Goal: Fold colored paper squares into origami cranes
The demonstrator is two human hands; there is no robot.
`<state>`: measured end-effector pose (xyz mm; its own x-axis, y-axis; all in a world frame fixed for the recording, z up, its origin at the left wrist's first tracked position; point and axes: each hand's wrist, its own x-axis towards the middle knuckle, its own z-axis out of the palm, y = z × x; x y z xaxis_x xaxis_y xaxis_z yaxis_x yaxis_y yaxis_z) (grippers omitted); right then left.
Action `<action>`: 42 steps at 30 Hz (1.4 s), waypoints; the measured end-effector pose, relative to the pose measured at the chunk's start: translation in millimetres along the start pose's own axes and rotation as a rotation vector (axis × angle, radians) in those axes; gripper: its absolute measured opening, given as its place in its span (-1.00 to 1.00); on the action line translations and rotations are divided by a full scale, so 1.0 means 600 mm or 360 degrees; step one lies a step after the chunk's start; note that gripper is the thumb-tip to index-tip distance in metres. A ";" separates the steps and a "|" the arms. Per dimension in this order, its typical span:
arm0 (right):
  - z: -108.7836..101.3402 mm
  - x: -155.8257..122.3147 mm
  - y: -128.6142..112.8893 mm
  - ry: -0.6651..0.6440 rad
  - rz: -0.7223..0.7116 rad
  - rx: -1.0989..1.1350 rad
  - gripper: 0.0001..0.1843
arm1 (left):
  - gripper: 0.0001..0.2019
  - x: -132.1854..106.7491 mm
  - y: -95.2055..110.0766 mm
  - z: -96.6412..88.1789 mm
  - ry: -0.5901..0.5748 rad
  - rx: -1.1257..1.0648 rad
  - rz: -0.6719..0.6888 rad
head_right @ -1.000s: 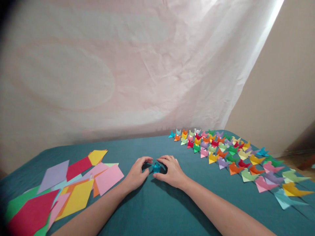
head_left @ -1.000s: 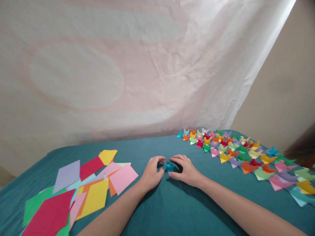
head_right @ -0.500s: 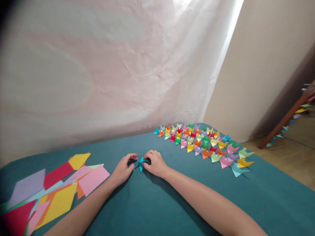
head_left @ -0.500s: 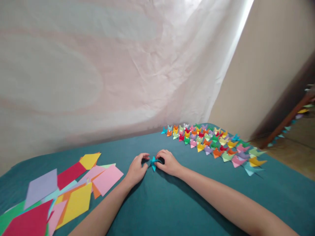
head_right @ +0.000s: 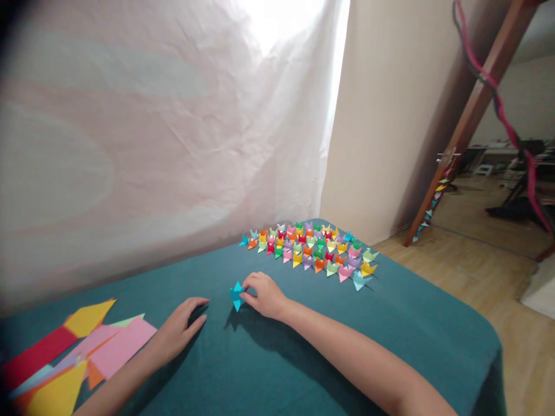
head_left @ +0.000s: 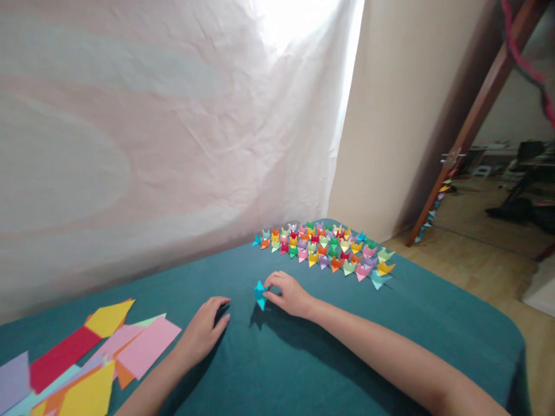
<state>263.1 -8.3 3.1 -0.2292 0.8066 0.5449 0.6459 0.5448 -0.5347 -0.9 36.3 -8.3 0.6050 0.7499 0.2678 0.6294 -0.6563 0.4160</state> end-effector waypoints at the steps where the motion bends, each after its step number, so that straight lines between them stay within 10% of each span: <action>1: -0.027 -0.013 0.000 0.0020 0.0002 -0.0006 -0.95 | -0.68 -0.016 0.008 -0.002 -0.0012 0.0052 0.0031; 10: -0.287 -0.135 0.062 0.0487 0.0345 -0.0334 -0.81 | -0.58 -0.109 0.036 0.008 0.0023 0.0366 0.0093; 17: -0.388 -0.262 0.146 0.0678 0.0811 -0.0803 -0.69 | -0.58 -0.112 0.030 0.015 0.0071 0.0432 0.0113; 27: -0.414 -0.378 0.218 0.0283 0.1036 -0.0828 -0.71 | -0.58 -0.110 0.035 0.011 0.0089 0.0410 0.0123; 42: -0.389 -0.374 0.215 0.0211 0.1012 -0.0792 -0.72 | -0.58 -0.109 0.041 0.008 0.0075 0.0382 0.0126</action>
<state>567.7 -172.5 -37.5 0.3576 0.8764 0.3227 0.8784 -0.1983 -0.4349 -22.9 -29.4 -20.2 0.6368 0.6949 0.3341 0.6824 -0.7097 0.1754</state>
